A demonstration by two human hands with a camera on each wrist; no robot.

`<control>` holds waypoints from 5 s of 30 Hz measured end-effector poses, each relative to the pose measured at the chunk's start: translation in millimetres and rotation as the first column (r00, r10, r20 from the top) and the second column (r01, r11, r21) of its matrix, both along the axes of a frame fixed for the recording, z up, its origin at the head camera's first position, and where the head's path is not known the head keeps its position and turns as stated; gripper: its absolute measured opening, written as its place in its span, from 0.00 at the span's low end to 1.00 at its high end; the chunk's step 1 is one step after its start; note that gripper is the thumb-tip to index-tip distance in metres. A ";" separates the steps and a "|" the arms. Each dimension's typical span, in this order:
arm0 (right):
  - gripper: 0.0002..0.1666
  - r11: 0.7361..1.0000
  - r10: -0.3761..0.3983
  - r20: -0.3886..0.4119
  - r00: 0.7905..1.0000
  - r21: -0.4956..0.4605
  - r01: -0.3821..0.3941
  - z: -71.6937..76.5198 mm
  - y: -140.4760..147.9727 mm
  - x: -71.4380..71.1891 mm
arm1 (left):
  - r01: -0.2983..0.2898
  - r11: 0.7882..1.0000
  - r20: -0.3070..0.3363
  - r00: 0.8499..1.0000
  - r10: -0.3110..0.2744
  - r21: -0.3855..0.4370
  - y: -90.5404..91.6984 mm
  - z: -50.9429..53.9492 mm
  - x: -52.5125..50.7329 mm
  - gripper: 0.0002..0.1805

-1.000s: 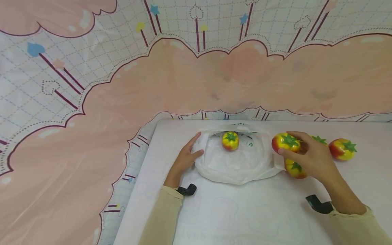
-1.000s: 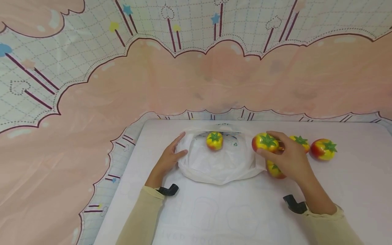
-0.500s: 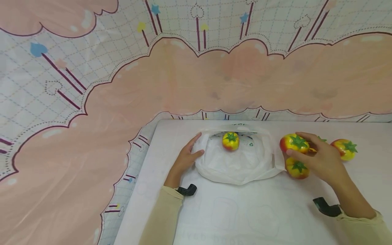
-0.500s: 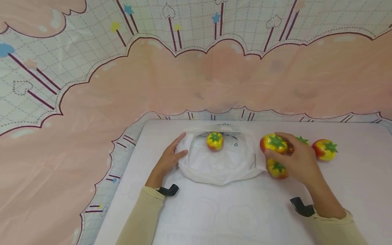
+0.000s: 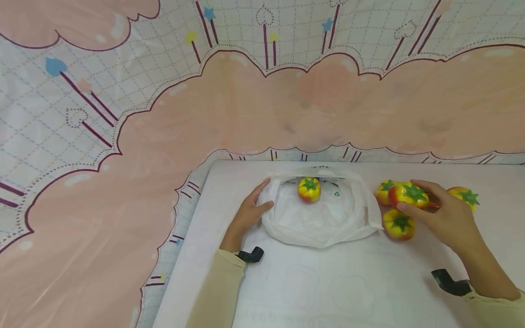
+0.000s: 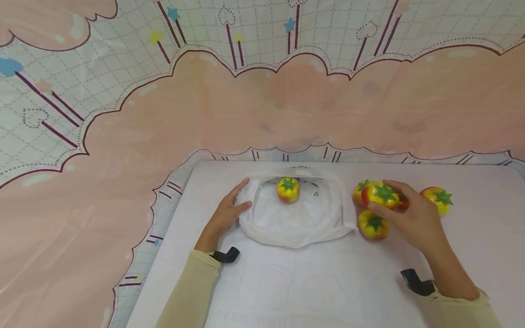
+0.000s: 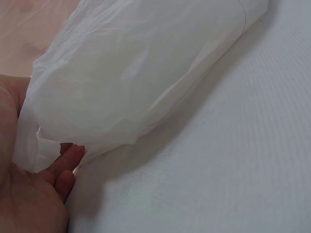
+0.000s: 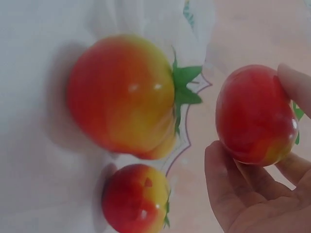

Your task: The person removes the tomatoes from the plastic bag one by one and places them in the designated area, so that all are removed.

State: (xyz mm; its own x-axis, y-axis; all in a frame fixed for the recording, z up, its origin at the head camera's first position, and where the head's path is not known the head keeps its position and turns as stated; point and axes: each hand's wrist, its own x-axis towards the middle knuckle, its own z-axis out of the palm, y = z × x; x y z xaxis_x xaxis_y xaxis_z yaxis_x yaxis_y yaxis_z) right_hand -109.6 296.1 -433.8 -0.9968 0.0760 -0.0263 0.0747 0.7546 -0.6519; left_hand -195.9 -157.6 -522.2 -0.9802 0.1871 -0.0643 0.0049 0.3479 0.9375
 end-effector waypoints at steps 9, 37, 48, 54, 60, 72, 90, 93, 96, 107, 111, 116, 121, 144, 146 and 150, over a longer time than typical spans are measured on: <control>0.50 0.999 -0.029 -0.017 0.999 0.033 0.029 -5.5 10.7 0.6 | -0.003 1.000 -0.004 1.000 0.003 -0.003 0.4 0.6 0.9 0.39; 0.54 0.991 -0.126 0.074 0.989 0.064 0.121 -19.3 35.7 14.0 | -0.019 1.000 0.009 1.000 0.019 0.006 -0.1 1.6 1.4 0.38; 0.54 0.988 -0.130 0.077 0.988 0.098 0.123 -25.3 46.0 18.5 | -0.018 1.000 0.011 1.000 0.018 -0.005 -0.4 0.9 1.5 0.39; 0.55 0.984 -0.140 0.102 0.985 0.121 0.127 -30.2 50.5 19.2 | -0.020 1.000 0.009 1.000 0.020 -0.011 -0.2 1.2 1.5 0.39; 0.55 0.985 -0.146 0.128 0.981 0.111 0.132 -35.9 54.0 20.7 | -0.011 1.000 0.007 1.000 0.011 -0.002 0.0 0.7 1.2 0.39; 0.57 0.985 -0.165 0.183 0.969 0.080 0.153 -42.7 55.1 23.6 | 0.002 1.000 0.007 1.000 -0.002 -0.020 -0.9 3.1 0.4 0.39; 0.59 0.987 -0.148 0.233 0.961 0.095 0.129 -48.4 58.6 20.6 | 0.003 1.000 0.004 1.000 -0.003 -0.004 -0.9 0.1 -2.1 0.39; 0.61 0.986 -0.150 0.245 0.958 0.102 0.128 -49.1 59.0 19.9 | 0.002 1.000 0.006 1.000 -0.002 -0.010 -1.1 -0.2 -2.1 0.39; 0.62 0.986 -0.149 0.251 0.957 0.105 0.126 -48.9 59.1 19.5 | 0.001 1.000 0.010 1.000 -0.001 -0.013 -1.1 0.0 -2.2 0.39; 0.60 0.987 -0.139 0.256 0.957 0.109 0.114 -49.1 59.0 20.0 | 0.010 1.000 0.000 1.000 -0.010 -0.007 -2.0 1.1 -1.0 0.39; 0.61 0.989 -0.135 0.262 0.956 0.101 0.112 -50.6 58.8 22.0 | 0.010 1.000 0.005 1.000 -0.010 -0.001 -2.6 0.1 -0.9 0.39; 0.62 0.989 -0.133 0.257 0.957 0.104 0.109 -52.8 58.6 24.9 | 0.014 1.000 0.007 1.000 -0.014 -0.001 -3.5 -0.1 -0.5 0.39; 0.61 0.989 -0.129 0.262 0.957 0.102 0.105 -54.5 58.7 27.1 | 0.022 1.000 0.004 1.000 -0.022 -0.003 -4.8 0.3 -0.1 0.39; 0.64 0.991 -0.127 0.275 0.953 0.086 0.107 -59.6 61.8 23.8 | 0.019 1.000 0.000 1.000 -0.019 -0.003 -4.0 -0.3 -1.7 0.39; 0.64 0.990 -0.127 0.279 0.952 0.087 0.107 -59.4 62.1 23.6 | 0.014 1.000 0.000 1.000 -0.014 -0.009 -3.8 -0.2 -1.3 0.39; 0.63 0.992 -0.117 0.273 0.955 0.083 0.098 -58.3 62.8 23.7 | 0.014 1.000 -0.004 1.000 -0.014 -0.008 -3.6 -1.2 -1.0 0.39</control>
State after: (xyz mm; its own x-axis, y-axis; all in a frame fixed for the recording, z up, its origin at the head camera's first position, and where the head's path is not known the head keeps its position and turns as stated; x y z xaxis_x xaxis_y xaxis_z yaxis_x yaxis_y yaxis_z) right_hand -85.9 358.9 -492.1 -0.9371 0.1934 -0.2907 0.3278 0.7737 -0.5421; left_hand -197.0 -161.3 -523.4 -0.9778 0.2003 -0.0620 0.0135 0.3553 0.9346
